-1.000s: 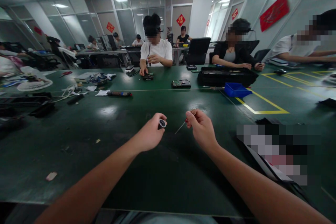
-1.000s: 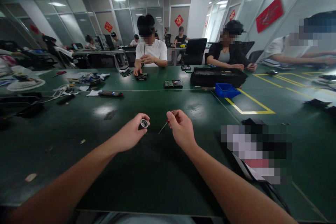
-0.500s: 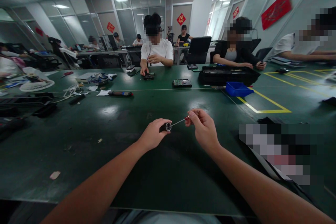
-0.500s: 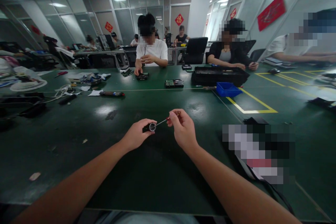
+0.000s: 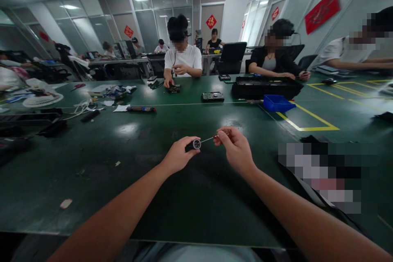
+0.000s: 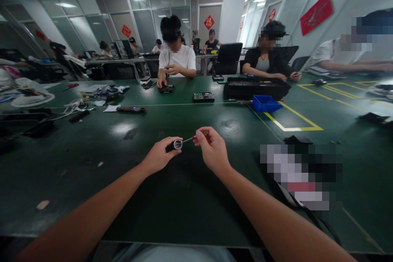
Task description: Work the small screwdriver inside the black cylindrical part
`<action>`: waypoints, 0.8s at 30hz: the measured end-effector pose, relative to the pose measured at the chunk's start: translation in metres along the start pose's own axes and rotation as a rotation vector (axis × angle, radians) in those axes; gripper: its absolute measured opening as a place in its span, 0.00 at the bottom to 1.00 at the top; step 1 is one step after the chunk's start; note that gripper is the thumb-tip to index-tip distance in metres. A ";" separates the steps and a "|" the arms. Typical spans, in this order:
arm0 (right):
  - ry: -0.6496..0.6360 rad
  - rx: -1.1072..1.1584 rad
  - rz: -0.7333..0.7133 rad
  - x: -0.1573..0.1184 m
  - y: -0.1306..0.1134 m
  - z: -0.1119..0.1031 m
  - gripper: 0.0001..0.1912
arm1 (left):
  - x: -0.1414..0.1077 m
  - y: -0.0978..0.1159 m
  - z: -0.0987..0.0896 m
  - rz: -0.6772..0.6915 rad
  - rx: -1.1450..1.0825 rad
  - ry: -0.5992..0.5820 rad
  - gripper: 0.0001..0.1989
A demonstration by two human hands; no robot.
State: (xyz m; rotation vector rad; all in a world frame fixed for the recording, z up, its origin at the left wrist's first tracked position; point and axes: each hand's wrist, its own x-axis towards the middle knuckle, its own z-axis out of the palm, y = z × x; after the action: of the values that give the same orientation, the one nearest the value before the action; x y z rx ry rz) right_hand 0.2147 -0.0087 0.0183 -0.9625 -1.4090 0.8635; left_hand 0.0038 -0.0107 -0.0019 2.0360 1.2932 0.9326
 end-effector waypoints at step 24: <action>-0.187 -0.387 -0.157 -0.002 -0.011 -0.009 0.10 | 0.001 -0.010 -0.002 0.058 0.094 -0.001 0.19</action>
State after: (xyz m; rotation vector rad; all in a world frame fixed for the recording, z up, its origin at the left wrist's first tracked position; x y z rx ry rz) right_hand 0.2227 -0.0148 0.0285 -1.0608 -1.8313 0.5853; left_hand -0.0029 -0.0057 -0.0078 2.1561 1.3067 0.9125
